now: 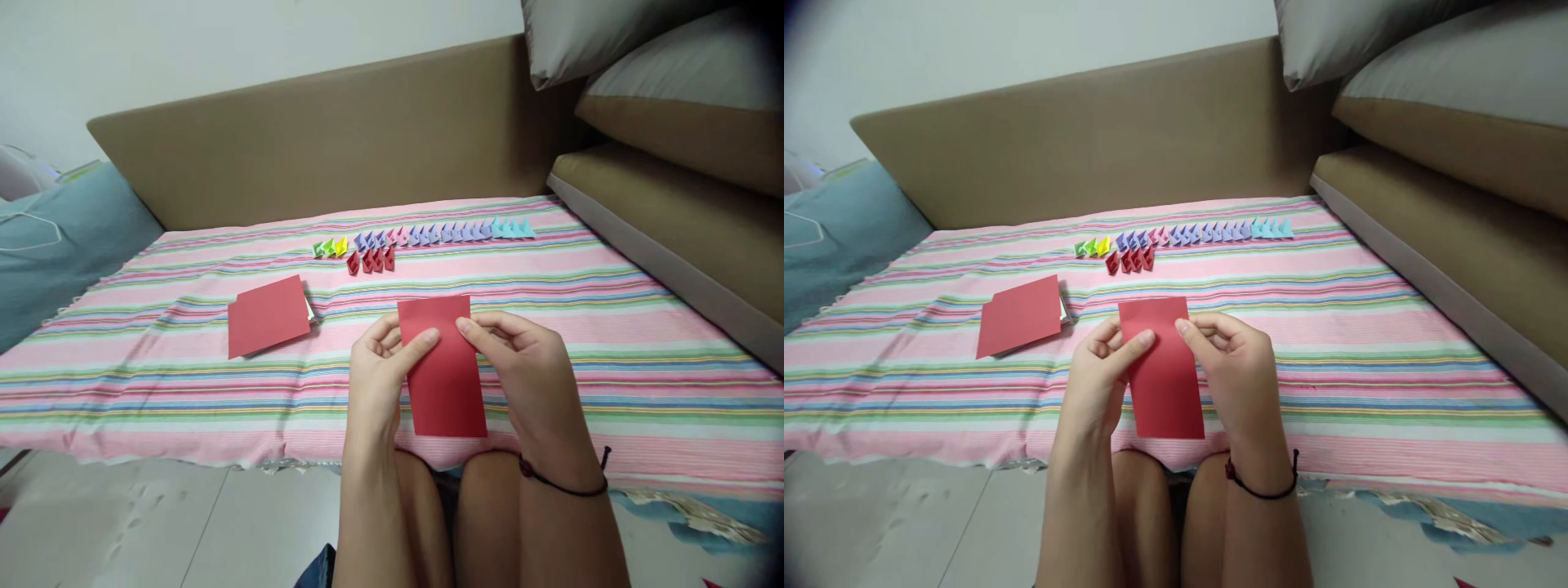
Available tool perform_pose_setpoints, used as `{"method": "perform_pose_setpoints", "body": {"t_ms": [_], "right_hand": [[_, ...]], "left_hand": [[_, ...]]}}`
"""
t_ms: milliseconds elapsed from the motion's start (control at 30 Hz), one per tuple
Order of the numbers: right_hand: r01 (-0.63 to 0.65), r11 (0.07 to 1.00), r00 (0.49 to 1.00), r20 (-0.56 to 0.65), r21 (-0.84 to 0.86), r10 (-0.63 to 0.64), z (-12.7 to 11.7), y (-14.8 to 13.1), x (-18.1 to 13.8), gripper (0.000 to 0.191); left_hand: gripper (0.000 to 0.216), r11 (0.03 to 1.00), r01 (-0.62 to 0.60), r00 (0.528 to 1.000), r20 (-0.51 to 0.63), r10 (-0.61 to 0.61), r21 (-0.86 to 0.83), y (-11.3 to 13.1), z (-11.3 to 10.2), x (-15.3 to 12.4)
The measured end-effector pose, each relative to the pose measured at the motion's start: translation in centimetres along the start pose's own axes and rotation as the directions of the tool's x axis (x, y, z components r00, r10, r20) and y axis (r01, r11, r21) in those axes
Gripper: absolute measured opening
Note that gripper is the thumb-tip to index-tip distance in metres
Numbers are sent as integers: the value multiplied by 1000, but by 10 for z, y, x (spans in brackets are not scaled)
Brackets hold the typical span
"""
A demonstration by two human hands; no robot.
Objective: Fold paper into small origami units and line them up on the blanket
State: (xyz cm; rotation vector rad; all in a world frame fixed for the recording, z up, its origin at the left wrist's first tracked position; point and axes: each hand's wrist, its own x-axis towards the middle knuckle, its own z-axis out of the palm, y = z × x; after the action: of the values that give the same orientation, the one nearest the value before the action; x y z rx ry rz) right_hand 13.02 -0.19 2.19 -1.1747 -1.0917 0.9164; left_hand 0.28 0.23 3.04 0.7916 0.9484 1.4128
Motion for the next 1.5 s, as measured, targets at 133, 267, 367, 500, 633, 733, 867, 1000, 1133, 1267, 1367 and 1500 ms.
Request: {"method": "perform_pose_setpoints", "body": {"t_ms": [133, 267, 367, 500, 633, 733, 867, 1000, 1133, 1267, 1367, 1500], "right_hand": [[-11, 1000, 1000, 10, -17, 11, -1, 1, 0, 16], [-20, 1000, 1000, -17, -21, 20, -2, 1, 0, 13], [-24, 1000, 1000, -19, -19, 24, -2, 1, 0, 12], [-37, 999, 999, -2, -33, 37, -2, 1, 0, 13], [-33, 999, 999, 34, -38, 34, -1, 2, 0, 15], [-26, 999, 999, 45, -43, 28, 0, 2, 0, 14], [-9, 999, 999, 30, -36, 10, -1, 3, 2, 11], [3, 1000, 999, 36, -23, -2, -1, 5, 2, 9], [-7, 1000, 999, 42, -15, 7, 0, 4, 2, 8], [-12, 1000, 999, 38, -15, 12, 1, 4, 2, 8], [-11, 1000, 999, 38, -6, 11, 1, 4, 2, 8], [-17, 1000, 999, 43, 2, 17, 0, 5, 2, 10]], "left_hand": [[23, 999, -4, 996, -92, 9, 52, 0, 2, 0], [18, 995, -39, 986, -160, 54, 97, -2, -4, 4], [16, 992, -86, 985, -139, 99, 96, -4, -6, 5], [20, 995, -103, 991, -90, 104, 13, -3, -3, 3], [23, 999, -41, 999, -23, 41, 0, -4, -2, 2], [18, 997, -76, 995, -64, 75, 0, -7, -4, 4], [14, 993, -117, 992, -44, 116, -23, -9, -4, 7], [12, 986, -149, 987, -69, 145, -70, -11, -1, 8], [19, 978, -172, 980, -124, 157, -118, -13, 1, 7], [23, 974, -175, 979, -126, 158, -141, -14, 1, 7], [23, 975, -163, 983, -114, 147, -148, -14, 2, 8], [23, 978, -143, 985, -117, 126, -152, -13, 2, 7]]}}
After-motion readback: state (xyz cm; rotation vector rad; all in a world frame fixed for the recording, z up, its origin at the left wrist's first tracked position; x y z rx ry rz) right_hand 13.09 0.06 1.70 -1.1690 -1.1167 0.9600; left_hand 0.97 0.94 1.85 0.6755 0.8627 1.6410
